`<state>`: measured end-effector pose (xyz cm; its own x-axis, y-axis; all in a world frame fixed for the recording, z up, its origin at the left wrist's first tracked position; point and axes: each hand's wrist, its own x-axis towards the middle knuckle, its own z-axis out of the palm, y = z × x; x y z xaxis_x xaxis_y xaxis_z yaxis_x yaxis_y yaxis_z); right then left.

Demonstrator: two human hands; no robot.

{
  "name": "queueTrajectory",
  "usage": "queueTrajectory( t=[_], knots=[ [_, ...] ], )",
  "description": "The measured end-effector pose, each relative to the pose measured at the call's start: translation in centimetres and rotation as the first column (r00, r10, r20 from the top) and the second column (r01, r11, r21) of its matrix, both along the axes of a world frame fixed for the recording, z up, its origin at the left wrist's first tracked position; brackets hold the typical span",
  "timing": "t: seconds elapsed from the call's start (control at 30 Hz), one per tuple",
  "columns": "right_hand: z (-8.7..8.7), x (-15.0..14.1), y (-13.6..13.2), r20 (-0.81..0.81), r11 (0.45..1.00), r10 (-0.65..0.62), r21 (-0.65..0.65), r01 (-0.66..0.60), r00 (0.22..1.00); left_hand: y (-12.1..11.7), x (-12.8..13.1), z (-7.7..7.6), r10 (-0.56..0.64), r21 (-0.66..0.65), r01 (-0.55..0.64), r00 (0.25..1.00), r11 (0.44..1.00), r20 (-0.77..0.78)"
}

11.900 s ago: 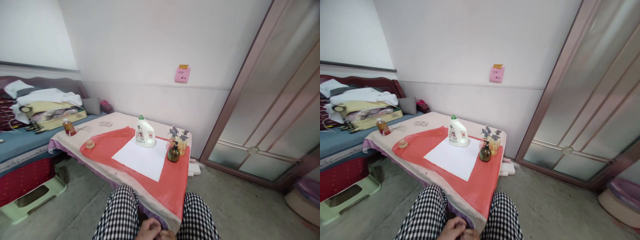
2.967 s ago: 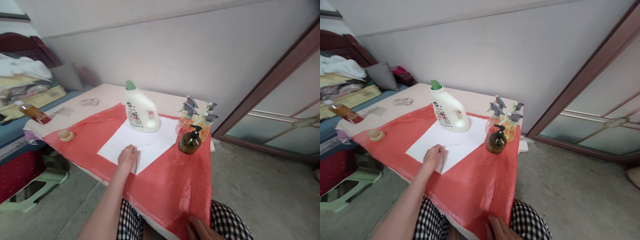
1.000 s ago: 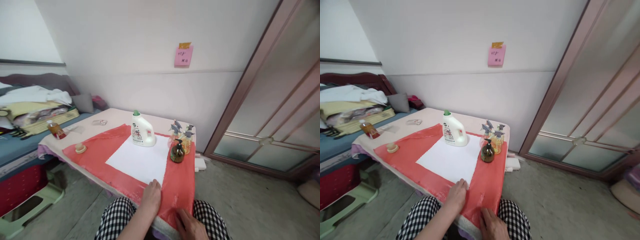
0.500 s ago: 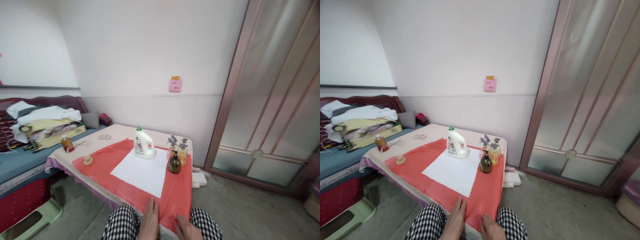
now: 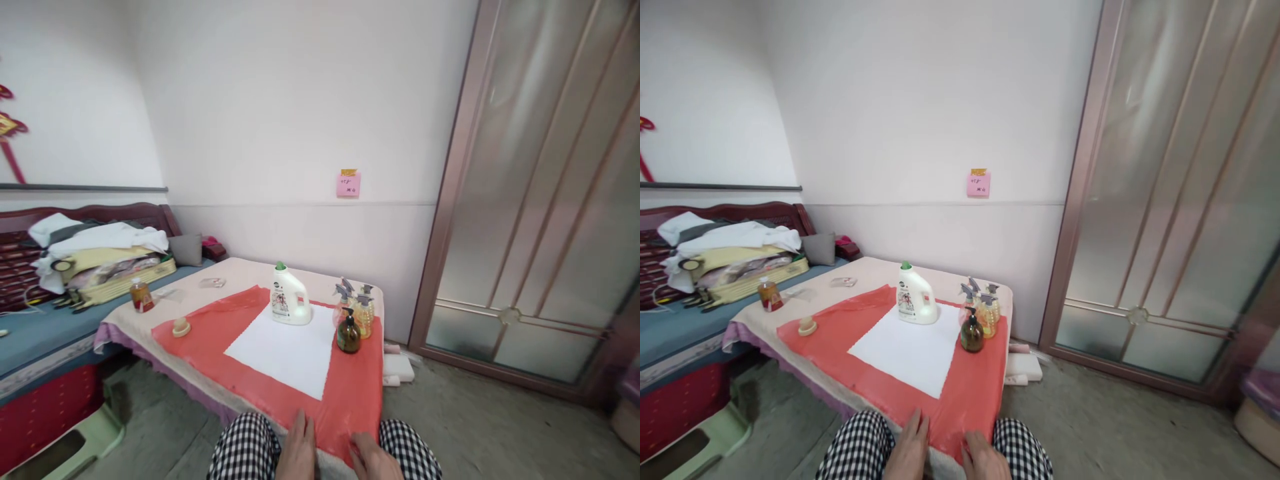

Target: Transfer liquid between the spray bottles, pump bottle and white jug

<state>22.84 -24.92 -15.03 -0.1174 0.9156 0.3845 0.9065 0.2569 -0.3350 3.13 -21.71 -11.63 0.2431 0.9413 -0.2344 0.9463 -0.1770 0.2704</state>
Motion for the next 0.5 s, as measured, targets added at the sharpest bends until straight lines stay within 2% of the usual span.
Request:
queueTrajectory(
  t=[0.1, 0.23, 0.5],
  knots=[
    [0.7, -0.2, -0.5, -0.008, 0.999, -0.009, -0.044, 0.009, 1.0, -0.4, -0.2, -1.0, 0.021, 0.108, -0.025, 0.999, 0.994, 0.042],
    [1.0, -0.4, -0.8, -0.016, 0.993, -0.018, -0.121, 0.016, 1.0, -0.5, -0.4, -2.1, 0.018, 0.139, -0.024, 0.999, 0.99, 0.046],
    [1.3, -0.4, -1.1, -0.022, 0.982, -0.024, -0.187, 0.02, 0.999, -0.4, -0.4, -2.6, 0.011, 0.206, -0.016, 1.0, 0.978, 0.029]
  ],
)
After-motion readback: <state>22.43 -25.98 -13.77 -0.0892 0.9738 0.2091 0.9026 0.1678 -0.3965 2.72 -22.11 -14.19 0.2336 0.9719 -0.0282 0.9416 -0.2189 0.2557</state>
